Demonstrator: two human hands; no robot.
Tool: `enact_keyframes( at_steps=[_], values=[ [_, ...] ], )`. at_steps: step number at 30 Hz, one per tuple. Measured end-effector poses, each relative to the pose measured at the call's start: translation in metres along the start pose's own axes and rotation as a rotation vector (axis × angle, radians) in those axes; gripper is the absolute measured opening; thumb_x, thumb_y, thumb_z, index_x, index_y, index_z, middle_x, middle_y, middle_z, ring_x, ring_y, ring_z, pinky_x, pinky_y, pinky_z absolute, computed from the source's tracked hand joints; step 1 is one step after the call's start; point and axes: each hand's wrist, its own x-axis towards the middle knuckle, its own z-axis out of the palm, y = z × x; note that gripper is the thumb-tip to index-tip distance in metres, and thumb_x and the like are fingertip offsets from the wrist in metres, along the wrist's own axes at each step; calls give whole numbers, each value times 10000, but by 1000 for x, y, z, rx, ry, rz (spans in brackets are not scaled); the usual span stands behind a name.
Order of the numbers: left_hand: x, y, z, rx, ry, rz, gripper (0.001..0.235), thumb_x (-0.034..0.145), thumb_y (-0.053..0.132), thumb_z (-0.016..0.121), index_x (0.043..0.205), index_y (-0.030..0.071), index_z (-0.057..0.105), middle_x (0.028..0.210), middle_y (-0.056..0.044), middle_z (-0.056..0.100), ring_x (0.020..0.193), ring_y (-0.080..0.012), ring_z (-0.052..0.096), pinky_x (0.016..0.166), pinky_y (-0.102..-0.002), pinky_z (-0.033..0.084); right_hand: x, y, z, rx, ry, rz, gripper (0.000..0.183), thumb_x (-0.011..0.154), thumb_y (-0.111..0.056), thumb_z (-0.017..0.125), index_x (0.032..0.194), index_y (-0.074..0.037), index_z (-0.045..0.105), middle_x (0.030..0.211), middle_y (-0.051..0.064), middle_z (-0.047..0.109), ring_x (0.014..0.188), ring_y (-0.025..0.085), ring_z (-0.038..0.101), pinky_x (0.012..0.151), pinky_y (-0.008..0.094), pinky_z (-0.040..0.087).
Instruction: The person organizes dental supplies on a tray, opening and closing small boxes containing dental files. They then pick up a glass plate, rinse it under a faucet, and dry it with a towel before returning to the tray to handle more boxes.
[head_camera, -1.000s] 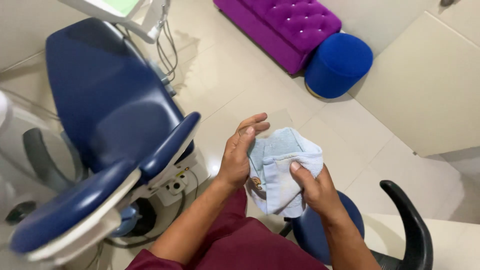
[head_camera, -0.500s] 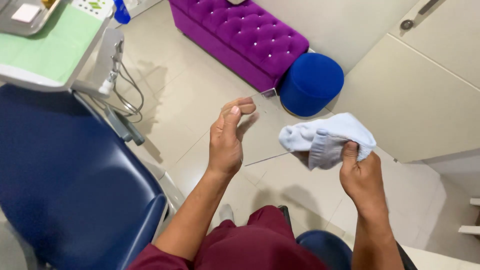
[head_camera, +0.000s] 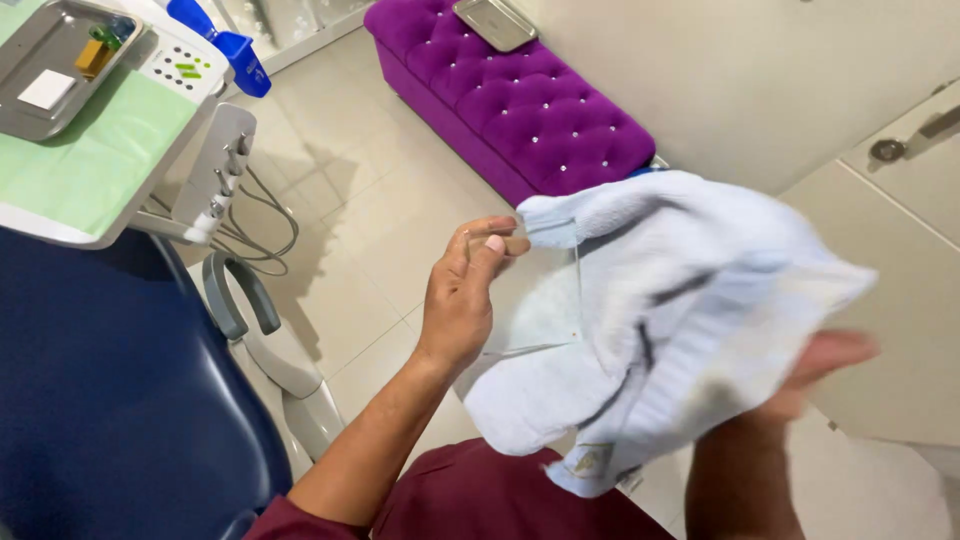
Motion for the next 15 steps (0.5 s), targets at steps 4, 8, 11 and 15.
enact_keyframes(
  at_steps=[4, 8, 11, 15],
  values=[
    [47, -4, 33, 91, -2, -115, 348, 1061, 239, 475, 1272, 23, 647, 1170, -110, 626, 1134, -201, 580, 1053, -381, 490, 75, 41, -25, -788, -122, -201, 784, 1003, -413, 645, 1599, 8, 357, 1622, 227, 329, 1502, 351, 408, 1245, 506, 410],
    [84, -25, 26, 101, -8, 77, 316, 1056, 142, 446, 1214, -2, 678, 1575, -91, 374, 1458, -193, 417, 1188, -359, 409, 128, 83, -59, -987, -81, -96, 717, 945, -92, 710, 1547, -29, 326, 1576, 204, 305, 1441, 280, 434, 1164, 407, 448],
    [114, -32, 19, 231, 27, 154, 333, 1069, 129, 437, 1003, -32, 721, 1666, -108, 300, 1518, -240, 377, 1200, -392, 358, 161, 92, -79, -508, -24, 320, 562, 915, 12, 685, 1429, 17, 459, 1368, 183, 551, 1246, 231, 597, 1049, 370, 513],
    [166, -52, -2, 218, -14, 316, 248, 1068, 119, 467, 1051, -38, 658, 1642, -149, 274, 1534, -297, 269, 1215, -430, 277, 216, 116, -95, -297, -111, 454, 435, 946, 7, 649, 1368, 78, 569, 1248, 152, 703, 1153, 213, 681, 1018, 383, 549]
  ],
)
